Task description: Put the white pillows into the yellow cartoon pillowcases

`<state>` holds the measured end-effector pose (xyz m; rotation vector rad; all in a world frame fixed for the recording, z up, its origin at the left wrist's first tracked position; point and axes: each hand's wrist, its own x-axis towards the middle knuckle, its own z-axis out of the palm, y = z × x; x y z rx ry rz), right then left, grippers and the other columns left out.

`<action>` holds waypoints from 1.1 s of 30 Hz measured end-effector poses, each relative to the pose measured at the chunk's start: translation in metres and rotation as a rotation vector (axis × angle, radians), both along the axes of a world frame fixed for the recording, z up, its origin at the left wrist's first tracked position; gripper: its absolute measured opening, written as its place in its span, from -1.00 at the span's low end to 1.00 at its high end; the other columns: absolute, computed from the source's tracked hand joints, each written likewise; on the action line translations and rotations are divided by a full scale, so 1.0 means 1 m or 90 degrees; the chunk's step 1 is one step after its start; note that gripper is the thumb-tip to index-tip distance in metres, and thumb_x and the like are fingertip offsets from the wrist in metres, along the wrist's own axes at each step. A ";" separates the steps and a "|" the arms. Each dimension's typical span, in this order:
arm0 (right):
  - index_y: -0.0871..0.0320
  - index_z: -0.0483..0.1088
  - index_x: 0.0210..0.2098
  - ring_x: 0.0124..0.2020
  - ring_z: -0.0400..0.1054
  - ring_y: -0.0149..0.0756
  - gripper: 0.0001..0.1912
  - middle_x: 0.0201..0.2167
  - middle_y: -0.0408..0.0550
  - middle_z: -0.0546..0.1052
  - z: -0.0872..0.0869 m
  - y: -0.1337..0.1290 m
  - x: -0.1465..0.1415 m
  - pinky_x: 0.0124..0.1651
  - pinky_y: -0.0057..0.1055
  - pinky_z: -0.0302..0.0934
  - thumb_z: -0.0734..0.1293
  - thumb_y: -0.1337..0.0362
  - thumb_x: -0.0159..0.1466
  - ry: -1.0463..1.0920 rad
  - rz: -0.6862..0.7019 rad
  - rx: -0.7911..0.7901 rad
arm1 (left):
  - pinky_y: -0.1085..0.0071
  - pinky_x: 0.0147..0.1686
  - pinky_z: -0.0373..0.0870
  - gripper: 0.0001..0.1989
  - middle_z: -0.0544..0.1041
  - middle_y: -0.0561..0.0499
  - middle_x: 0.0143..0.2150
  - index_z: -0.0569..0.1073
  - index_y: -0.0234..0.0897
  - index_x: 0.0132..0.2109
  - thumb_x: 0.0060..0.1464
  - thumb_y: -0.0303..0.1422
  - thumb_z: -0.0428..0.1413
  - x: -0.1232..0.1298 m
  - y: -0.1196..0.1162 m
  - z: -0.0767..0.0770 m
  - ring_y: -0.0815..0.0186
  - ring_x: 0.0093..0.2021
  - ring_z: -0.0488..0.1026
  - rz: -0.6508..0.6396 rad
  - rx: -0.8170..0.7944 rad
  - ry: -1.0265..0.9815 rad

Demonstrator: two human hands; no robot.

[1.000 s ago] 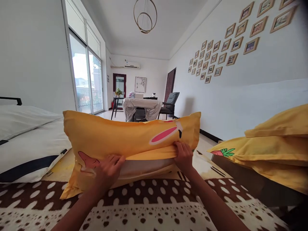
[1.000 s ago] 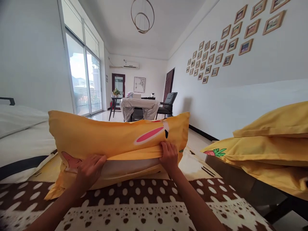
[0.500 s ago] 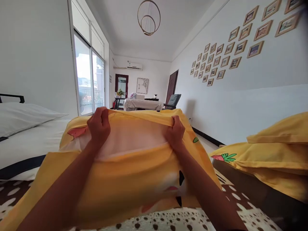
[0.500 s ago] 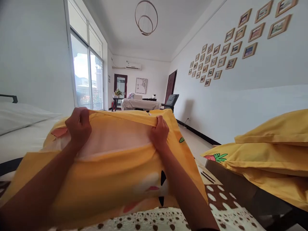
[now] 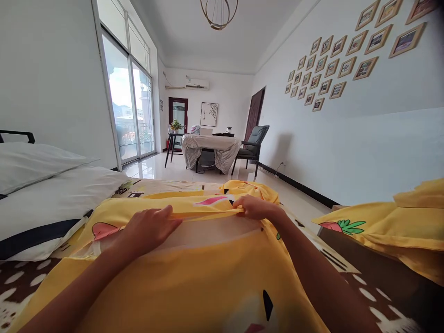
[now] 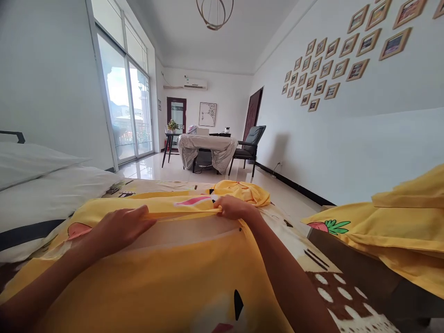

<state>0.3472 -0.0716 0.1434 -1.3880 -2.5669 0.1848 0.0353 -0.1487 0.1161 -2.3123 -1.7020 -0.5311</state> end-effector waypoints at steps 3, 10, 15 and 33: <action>0.14 0.36 -0.67 -0.51 0.22 -0.40 -0.85 -0.61 -0.18 0.40 0.008 0.015 -0.006 -0.42 -0.50 0.00 0.33 0.48 -0.07 -0.030 0.012 -0.020 | 0.28 -0.35 0.25 -0.85 0.45 -0.07 -0.33 0.35 -0.24 -0.33 0.16 -0.34 -0.06 0.040 -0.015 -0.003 0.14 -0.32 0.39 -0.136 0.073 0.122; 0.20 0.34 -0.62 -0.49 0.18 -0.39 -0.81 -0.57 -0.10 0.42 -0.050 0.035 -0.006 -0.46 -0.48 -0.05 0.15 0.53 -0.06 -0.012 -0.039 -0.008 | 0.33 -0.33 0.33 -0.90 0.40 -0.08 -0.33 0.38 -0.34 -0.30 0.03 -0.44 -0.01 0.136 0.021 -0.035 0.23 -0.32 0.33 -0.459 0.067 0.227; 0.19 0.41 -0.35 -0.36 0.26 -0.33 -0.62 -0.39 -0.05 0.51 -0.079 0.035 0.022 -0.33 -0.47 0.01 0.10 0.55 -0.08 0.046 -0.081 0.022 | 0.29 -0.24 0.33 -0.77 0.45 -0.13 -0.21 0.39 -0.40 -0.11 0.12 -0.41 -0.05 0.179 0.073 -0.059 0.18 -0.22 0.39 -0.621 0.093 0.262; 0.15 0.34 -0.19 -0.46 0.31 -0.28 -0.65 -0.46 -0.03 0.50 -0.091 0.041 0.010 -0.41 -0.43 -0.05 0.14 0.49 0.06 0.154 -0.341 0.190 | 0.11 0.15 0.22 -0.51 0.38 -0.31 0.10 0.25 -0.46 0.14 0.10 -0.31 -0.12 0.184 0.098 -0.072 0.02 0.11 0.32 -0.351 -0.191 0.028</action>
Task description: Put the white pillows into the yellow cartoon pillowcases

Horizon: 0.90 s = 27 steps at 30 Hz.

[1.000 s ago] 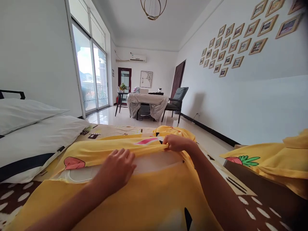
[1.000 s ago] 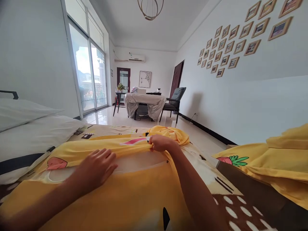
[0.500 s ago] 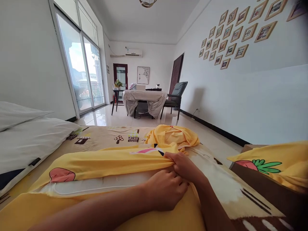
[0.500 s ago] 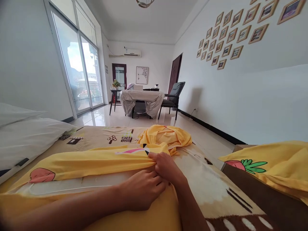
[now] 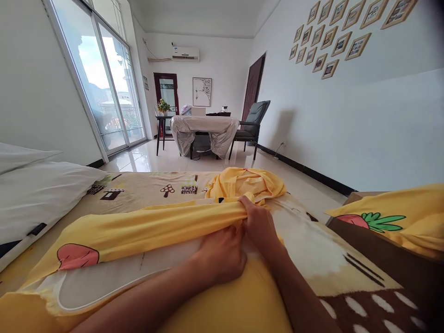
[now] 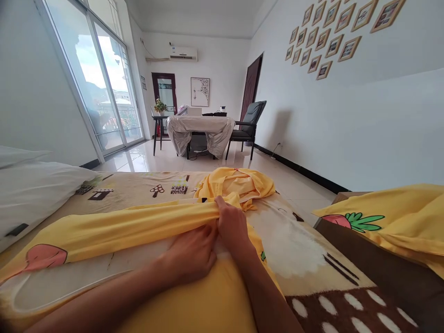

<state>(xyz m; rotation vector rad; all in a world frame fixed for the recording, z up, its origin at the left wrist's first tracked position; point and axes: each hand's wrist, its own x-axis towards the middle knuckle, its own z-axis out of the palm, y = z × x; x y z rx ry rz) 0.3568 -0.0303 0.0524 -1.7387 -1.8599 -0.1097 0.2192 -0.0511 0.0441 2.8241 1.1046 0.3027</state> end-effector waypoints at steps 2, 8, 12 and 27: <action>0.15 0.34 -0.21 -0.44 0.31 -0.30 -0.63 -0.45 -0.07 0.50 -0.003 0.008 0.004 -0.38 -0.46 0.02 0.13 0.49 0.01 0.097 0.068 0.015 | 0.13 0.11 0.28 -0.55 0.43 -0.30 0.03 0.29 -0.46 0.09 0.09 -0.33 -0.13 0.002 0.003 0.001 0.04 0.04 0.38 0.015 0.001 0.003; 0.17 0.35 -0.26 -0.42 0.31 -0.33 -0.70 -0.49 -0.17 0.46 0.004 0.008 0.014 -0.40 -0.51 0.11 0.17 0.42 0.01 0.338 0.279 -0.077 | 0.09 0.08 0.29 -0.62 0.49 -0.28 -0.07 0.43 -0.42 -0.08 0.06 -0.30 -0.10 0.006 0.005 0.003 0.01 0.00 0.40 0.027 -0.014 0.047; 0.18 0.35 -0.07 -0.37 0.35 -0.33 -0.56 -0.41 -0.15 0.47 0.011 -0.003 0.025 -0.36 -0.51 0.16 0.22 0.40 0.02 0.326 0.369 -0.155 | 0.05 0.04 0.31 -0.64 0.48 -0.28 -0.05 0.47 -0.39 -0.16 0.08 -0.27 -0.11 0.004 0.001 0.008 -0.03 0.02 0.39 0.042 -0.043 0.057; 0.15 0.36 -0.20 -0.44 0.31 -0.25 -0.63 -0.45 -0.01 0.49 0.010 -0.007 0.013 -0.42 -0.41 -0.05 0.11 0.51 0.05 0.000 -0.046 -0.062 | 0.12 -0.06 0.41 -0.63 0.54 -0.27 -0.15 0.51 -0.42 -0.16 0.08 -0.26 -0.07 0.023 0.025 0.007 0.02 -0.11 0.47 -0.050 -0.089 0.087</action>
